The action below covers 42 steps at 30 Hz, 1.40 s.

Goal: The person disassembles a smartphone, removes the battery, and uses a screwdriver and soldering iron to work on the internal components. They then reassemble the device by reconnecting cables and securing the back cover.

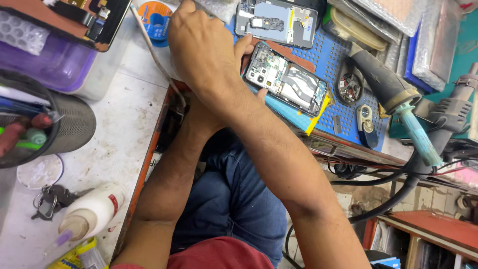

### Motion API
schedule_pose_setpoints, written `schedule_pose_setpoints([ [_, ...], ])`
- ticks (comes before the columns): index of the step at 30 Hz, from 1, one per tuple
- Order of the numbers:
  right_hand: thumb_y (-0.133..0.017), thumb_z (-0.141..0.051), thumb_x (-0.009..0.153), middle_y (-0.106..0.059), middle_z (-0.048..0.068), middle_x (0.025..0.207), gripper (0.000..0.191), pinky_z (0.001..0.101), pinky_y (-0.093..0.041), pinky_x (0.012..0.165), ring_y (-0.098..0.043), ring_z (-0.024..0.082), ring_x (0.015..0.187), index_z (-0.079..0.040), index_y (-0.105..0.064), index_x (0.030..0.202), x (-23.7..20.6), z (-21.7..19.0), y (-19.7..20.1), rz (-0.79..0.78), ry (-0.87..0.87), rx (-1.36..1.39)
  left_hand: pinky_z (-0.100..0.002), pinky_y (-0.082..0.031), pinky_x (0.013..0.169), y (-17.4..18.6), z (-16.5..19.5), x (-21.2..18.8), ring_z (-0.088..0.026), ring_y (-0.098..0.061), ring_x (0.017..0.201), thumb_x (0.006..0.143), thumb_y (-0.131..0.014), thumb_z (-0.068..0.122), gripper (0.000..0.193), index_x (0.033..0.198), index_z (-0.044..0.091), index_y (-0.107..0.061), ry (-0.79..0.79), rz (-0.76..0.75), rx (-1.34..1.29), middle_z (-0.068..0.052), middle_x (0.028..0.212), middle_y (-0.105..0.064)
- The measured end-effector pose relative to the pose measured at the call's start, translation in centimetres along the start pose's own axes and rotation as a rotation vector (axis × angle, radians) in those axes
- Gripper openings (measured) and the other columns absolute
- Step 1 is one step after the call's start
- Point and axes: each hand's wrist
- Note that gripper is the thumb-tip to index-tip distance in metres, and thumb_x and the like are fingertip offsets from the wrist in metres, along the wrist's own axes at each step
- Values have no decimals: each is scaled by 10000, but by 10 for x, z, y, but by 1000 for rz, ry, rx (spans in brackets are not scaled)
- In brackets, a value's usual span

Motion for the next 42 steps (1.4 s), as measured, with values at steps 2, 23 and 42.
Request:
schedule_pose_setpoints([
  [2,-738,-95,687,-705,260,786,294,456,-603,570,-719,401,668,53,-614,908,2,7,6,-5,-28,121,-498,-512,1119,6,9,5,-383,-623,1254,876,-844,328,738,1432,40,-453,-21,4,2,-184,1357,-593],
  [23,-658,139,1191,-700,173,1221,603,276,-707,844,-781,211,1008,-119,-239,1539,-88,229,59,309,51,597,-427,-535,1188,38,46,18,-355,-656,1295,924,-817,164,723,1497,13,-402,-240,470,-139,-205,1386,-608],
  [42,-693,55,1146,-685,191,1205,671,334,-699,870,-718,213,975,-97,-167,1535,-95,158,88,312,-317,1241,-379,-548,1184,46,45,17,-309,-609,1384,925,-890,117,380,1252,62,-704,-197,527,-276,-125,1485,-565],
])
Point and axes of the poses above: each hand's wrist, its own x-axis towards the middle knuckle, its own y-axis out of the back of the hand, z = x × y
